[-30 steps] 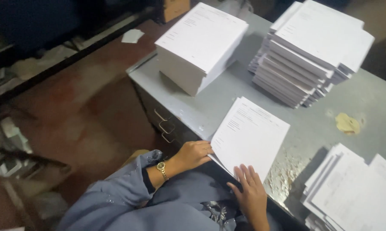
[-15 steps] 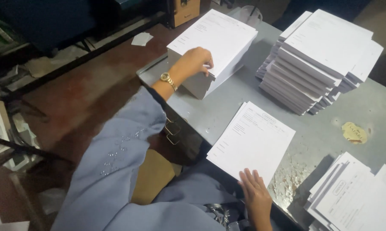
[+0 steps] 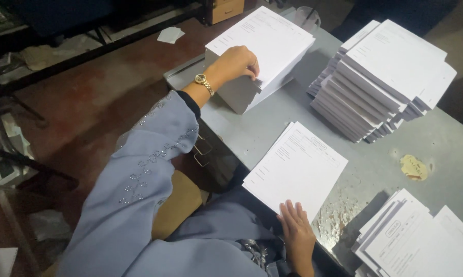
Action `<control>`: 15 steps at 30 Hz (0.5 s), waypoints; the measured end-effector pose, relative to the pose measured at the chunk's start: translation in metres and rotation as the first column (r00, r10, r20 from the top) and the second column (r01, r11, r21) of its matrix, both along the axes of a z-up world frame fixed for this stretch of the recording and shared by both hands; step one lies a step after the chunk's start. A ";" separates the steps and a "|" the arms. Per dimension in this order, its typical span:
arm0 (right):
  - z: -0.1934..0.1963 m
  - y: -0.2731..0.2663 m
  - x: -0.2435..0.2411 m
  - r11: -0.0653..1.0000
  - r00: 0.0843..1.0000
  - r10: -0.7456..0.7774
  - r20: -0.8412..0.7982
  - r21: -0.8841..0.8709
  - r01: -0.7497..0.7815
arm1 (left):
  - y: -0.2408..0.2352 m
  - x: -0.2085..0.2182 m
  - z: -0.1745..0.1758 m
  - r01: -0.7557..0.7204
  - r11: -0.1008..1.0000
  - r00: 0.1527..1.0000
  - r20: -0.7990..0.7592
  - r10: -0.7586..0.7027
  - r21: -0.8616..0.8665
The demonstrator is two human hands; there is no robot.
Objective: Counting and stacking printed sheets of paper on a desk in a print shop.
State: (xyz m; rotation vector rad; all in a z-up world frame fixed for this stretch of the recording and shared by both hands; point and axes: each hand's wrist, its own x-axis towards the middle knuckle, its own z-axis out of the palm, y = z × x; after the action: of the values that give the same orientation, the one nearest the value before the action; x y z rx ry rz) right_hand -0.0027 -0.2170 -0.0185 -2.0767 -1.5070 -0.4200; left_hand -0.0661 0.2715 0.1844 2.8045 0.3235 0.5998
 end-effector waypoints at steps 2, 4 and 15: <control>0.002 -0.001 -0.001 1.000 0.999 0.004 -0.032 -0.014 -0.005 | 0.003 -0.003 -0.002 0.012 0.999 1.000 0.019 -0.011 -0.050; 0.002 0.000 -0.001 1.000 0.998 0.008 -0.060 -0.022 -0.010 | 0.006 -0.003 -0.005 0.024 0.995 0.999 0.041 -0.020 -0.095; -0.010 -0.002 0.002 0.999 1.000 -0.005 0.000 0.051 0.005 | 0.003 -0.009 -0.043 -0.043 0.971 0.995 0.095 0.021 0.236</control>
State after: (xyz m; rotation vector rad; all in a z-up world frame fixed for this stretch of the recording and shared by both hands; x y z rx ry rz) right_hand -0.0009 -0.2186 -0.0286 -2.0412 -1.4761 -0.4560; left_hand -0.0751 0.2745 0.1413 2.9910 0.2963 0.8229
